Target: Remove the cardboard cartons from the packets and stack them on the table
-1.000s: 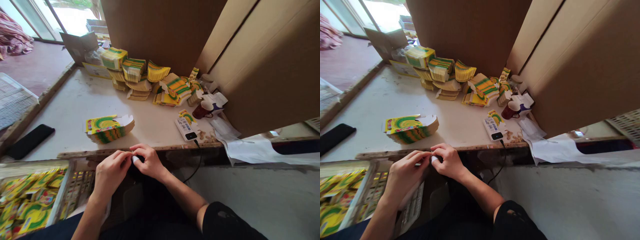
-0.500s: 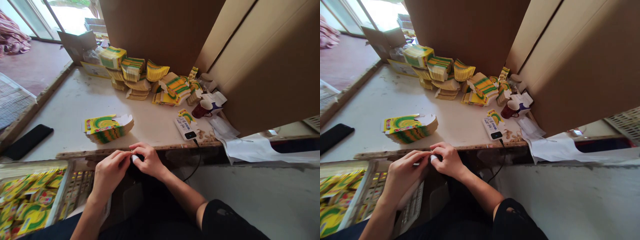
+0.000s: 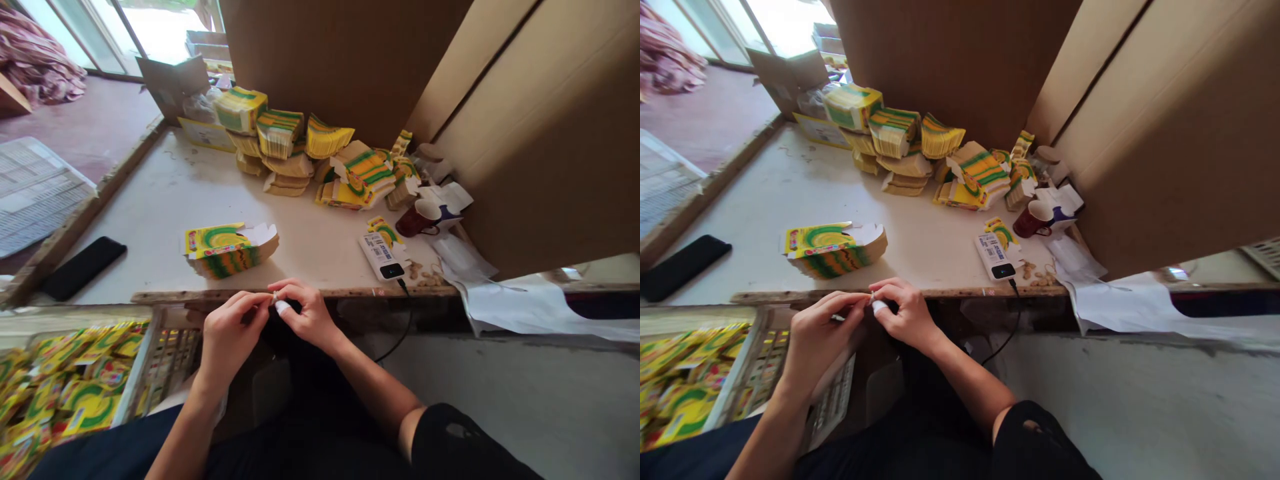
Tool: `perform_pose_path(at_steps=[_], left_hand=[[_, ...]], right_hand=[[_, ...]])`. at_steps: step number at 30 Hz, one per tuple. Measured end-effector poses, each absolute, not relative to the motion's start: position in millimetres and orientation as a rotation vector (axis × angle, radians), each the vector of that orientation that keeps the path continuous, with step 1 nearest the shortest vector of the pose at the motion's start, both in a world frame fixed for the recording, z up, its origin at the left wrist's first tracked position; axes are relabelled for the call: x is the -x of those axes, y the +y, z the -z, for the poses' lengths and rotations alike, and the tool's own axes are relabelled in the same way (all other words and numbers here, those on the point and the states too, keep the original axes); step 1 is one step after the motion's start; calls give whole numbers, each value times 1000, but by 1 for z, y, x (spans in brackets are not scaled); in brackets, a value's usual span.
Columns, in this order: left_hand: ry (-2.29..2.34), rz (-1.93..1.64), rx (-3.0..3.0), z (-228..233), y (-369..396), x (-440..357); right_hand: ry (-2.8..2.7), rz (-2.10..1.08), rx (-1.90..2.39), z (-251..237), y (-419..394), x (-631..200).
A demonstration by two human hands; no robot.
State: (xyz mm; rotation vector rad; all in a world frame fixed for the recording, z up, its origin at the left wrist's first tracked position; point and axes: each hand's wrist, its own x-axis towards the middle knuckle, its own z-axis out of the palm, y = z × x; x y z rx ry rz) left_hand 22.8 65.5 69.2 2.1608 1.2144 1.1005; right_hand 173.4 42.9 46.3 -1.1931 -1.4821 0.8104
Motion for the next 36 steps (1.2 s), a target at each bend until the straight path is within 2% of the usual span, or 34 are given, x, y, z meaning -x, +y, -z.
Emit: perform_pose_path(at_steps=[9, 28, 36], left_hand=[[1168, -1085, -1987, -72, 66, -24], [1187, -985, -2289, -70, 65, -20], [1366, -1006, -2524, -71, 59, -27]], right_hand=[[-1448, -860, 1175, -45, 43, -175], [-1605, -733, 1231, -45, 36, -177], [-1601, -722, 1233, -44, 36, -174]])
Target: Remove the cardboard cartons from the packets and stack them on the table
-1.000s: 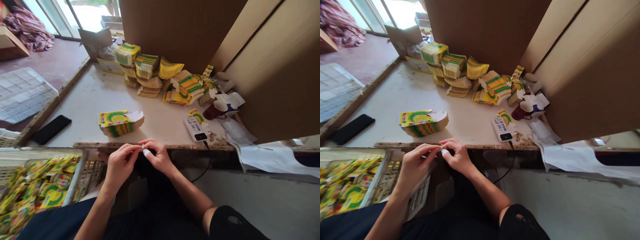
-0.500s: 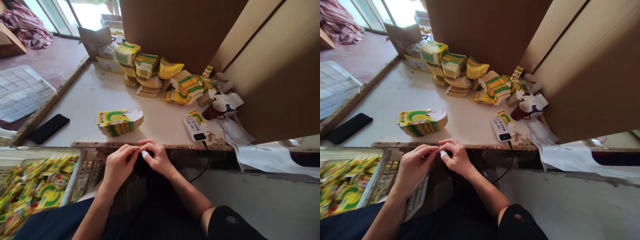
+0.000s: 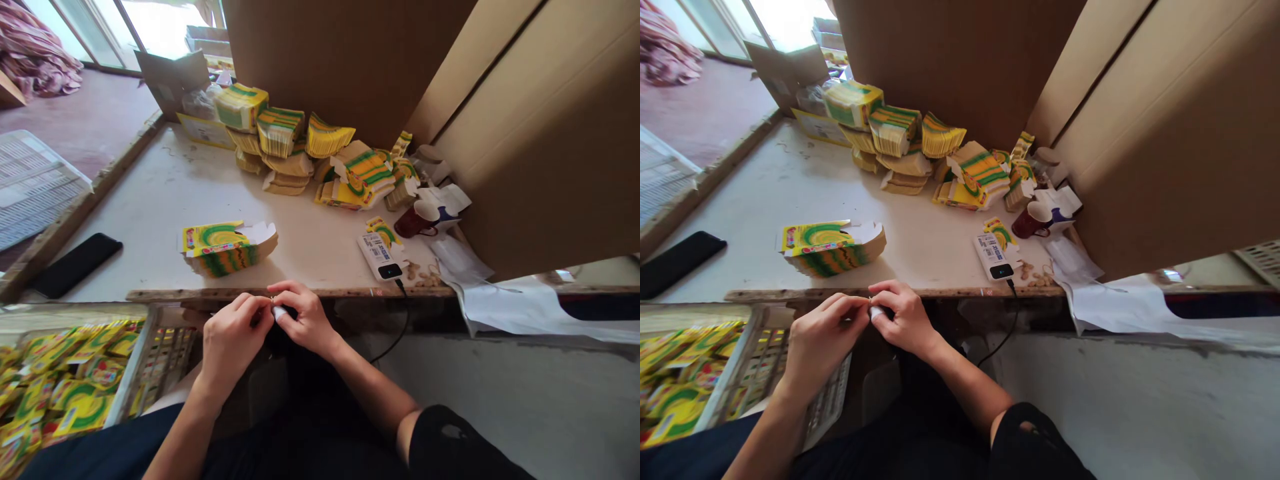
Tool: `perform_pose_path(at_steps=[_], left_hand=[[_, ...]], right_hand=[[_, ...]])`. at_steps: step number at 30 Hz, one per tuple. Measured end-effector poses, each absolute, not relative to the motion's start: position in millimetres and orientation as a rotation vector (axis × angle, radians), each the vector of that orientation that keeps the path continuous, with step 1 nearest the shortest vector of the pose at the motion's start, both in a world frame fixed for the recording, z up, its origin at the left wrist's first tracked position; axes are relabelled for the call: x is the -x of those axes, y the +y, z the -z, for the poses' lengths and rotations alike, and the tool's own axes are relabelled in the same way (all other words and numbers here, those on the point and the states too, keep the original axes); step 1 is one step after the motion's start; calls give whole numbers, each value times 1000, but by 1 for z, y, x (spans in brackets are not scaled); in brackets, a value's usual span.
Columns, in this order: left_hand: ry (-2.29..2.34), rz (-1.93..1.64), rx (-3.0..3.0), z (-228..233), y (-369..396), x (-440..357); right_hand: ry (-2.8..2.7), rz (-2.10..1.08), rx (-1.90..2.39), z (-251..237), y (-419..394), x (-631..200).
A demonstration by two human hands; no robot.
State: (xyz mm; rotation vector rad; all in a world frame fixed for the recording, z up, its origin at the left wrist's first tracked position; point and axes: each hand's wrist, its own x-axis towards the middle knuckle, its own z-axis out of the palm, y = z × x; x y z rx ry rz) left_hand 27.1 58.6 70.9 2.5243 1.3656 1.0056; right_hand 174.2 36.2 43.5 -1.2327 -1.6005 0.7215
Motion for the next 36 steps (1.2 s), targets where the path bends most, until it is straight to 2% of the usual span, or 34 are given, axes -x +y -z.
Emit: perform_pose_path(at_steps=[6, 11, 18, 30, 36], left_hand=[[1459, -1053, -2578, -68, 60, -28], [1581, -1076, -2385, -71, 65, -17], [1361, -1258, -2137, -79, 57, -21], [1307, -1137, -2234, -75, 53, -31], [1258, -1060, -2164, -72, 56, -27]], right_hand=[[-1588, -732, 1223, -47, 36, -171], [-1474, -809, 1180, -50, 35, -173], [-1269, -1061, 1166, -46, 39, -179], [-1459, -850, 1187, -48, 37, -176], [-1514, -866, 1143, -47, 37, -179]])
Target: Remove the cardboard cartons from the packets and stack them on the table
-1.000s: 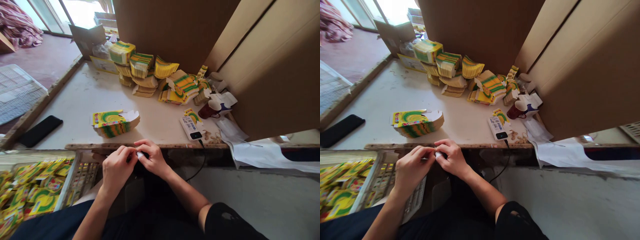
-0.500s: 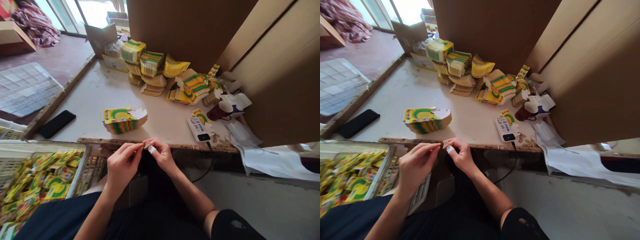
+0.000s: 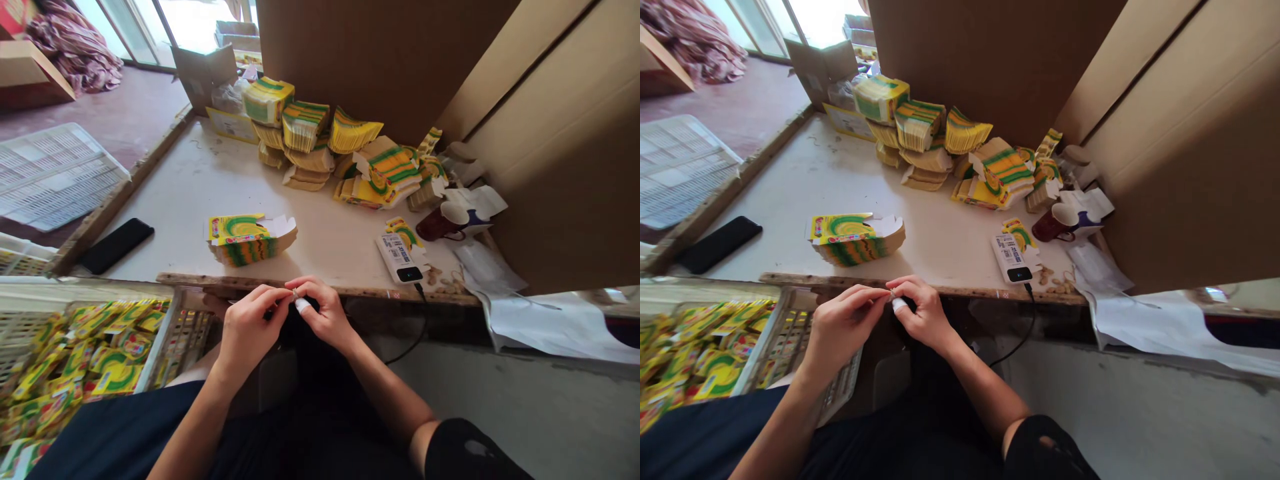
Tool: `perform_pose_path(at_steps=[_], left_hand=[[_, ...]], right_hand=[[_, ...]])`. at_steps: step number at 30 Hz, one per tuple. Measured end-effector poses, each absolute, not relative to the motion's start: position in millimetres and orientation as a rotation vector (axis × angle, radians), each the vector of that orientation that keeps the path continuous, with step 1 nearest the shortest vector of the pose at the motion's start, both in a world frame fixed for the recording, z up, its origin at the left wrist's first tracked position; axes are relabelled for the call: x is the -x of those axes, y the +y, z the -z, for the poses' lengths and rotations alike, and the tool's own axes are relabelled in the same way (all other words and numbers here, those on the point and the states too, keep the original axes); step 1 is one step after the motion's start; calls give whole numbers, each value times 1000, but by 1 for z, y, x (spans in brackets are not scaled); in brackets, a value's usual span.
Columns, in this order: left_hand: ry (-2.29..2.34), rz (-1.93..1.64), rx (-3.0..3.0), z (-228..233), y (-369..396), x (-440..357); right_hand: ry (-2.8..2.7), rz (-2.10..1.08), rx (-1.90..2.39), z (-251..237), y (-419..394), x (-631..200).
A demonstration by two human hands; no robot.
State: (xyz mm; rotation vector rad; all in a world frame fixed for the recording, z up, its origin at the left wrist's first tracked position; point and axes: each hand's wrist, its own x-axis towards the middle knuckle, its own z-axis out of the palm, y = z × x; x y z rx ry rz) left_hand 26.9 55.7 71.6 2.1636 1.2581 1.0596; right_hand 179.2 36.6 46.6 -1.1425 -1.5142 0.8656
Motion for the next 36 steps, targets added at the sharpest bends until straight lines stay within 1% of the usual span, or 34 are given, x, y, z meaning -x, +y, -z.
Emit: perform_pose_path(at_steps=[13, 17, 21, 25, 36], left_hand=[[1272, -1020, -2233, -70, 56, -26], [1276, -1054, -2261, -70, 56, -29], [1248, -1075, -2116, -70, 58, -30], [1230, -1012, -1987, -69, 62, -26], [1123, -903, -2035, -66, 65, -20]], right_hand=[[-1552, -892, 1094, -44, 36, -179], [-1473, -980, 1063, -42, 35, -178], [-1376, -1107, 1037, -41, 35, -177], [-1322, -1172, 1036, -40, 37, -178], [-1539, -1038, 1074, -40, 36, -184]])
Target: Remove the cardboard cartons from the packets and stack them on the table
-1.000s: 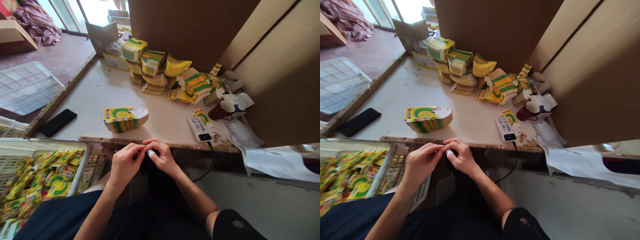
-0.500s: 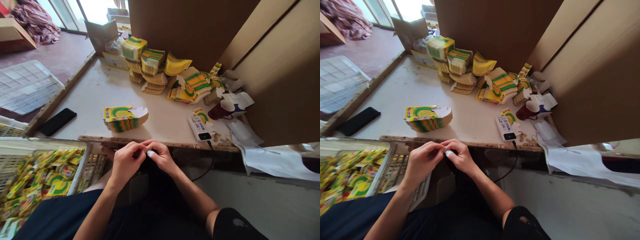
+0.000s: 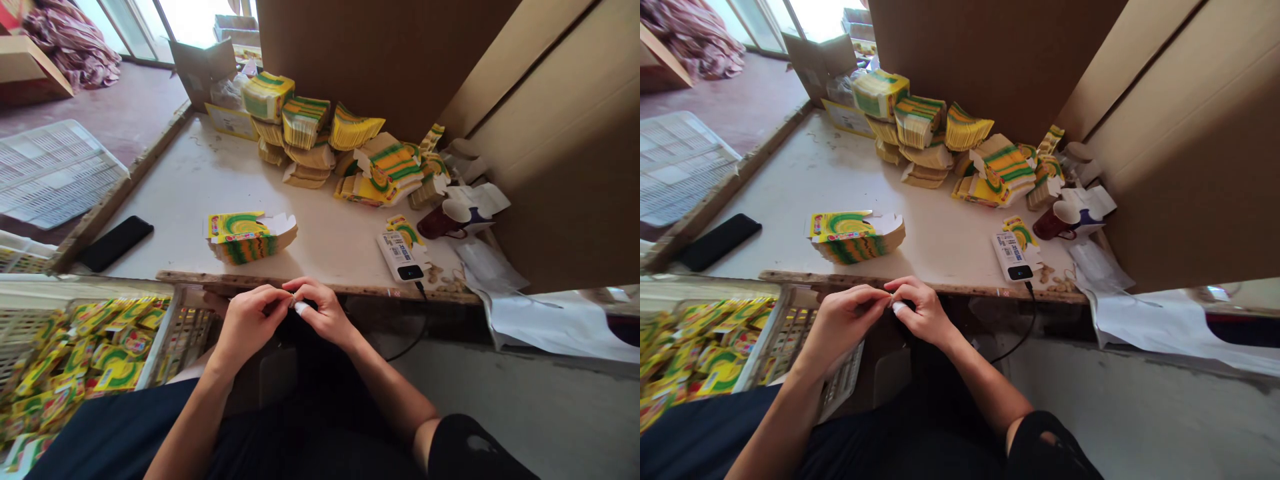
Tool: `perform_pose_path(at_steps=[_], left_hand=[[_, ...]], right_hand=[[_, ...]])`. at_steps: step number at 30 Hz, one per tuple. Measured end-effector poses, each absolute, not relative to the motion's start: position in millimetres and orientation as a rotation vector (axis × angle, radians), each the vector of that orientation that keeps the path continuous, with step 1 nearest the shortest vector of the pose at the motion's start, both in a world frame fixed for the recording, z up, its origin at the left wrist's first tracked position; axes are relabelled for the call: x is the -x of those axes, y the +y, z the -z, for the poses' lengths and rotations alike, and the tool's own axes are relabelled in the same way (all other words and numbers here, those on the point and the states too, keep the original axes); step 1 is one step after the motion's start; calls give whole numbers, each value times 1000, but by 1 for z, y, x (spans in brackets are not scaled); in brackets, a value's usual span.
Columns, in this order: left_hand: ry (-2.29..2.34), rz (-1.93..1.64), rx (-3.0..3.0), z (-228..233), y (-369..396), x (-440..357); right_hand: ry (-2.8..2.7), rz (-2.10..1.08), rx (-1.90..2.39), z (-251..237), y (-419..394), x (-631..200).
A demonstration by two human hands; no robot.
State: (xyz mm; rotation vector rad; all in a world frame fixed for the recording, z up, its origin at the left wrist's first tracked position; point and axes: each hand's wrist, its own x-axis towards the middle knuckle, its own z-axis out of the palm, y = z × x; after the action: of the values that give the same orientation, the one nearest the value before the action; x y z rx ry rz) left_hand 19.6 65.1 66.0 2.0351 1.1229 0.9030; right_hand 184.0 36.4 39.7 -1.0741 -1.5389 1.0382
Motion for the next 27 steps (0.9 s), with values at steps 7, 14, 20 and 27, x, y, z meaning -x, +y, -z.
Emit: perform_pose_path(at_steps=[7, 14, 20, 27], left_hand=[[1141, -950, -2069, -66, 63, -25], [1160, -948, -1851, -66, 65, -28], [1147, -902, -1570, -62, 65, -27], [1131, -871, -1372, -59, 63, -28]], right_hand=[[-1530, -1052, 1061, -39, 34, -184], [-1393, -1190, 1010, -39, 36, -183], [-1226, -1364, 954, -40, 35, -182], [-1070, -1506, 925, -39, 36, -181]])
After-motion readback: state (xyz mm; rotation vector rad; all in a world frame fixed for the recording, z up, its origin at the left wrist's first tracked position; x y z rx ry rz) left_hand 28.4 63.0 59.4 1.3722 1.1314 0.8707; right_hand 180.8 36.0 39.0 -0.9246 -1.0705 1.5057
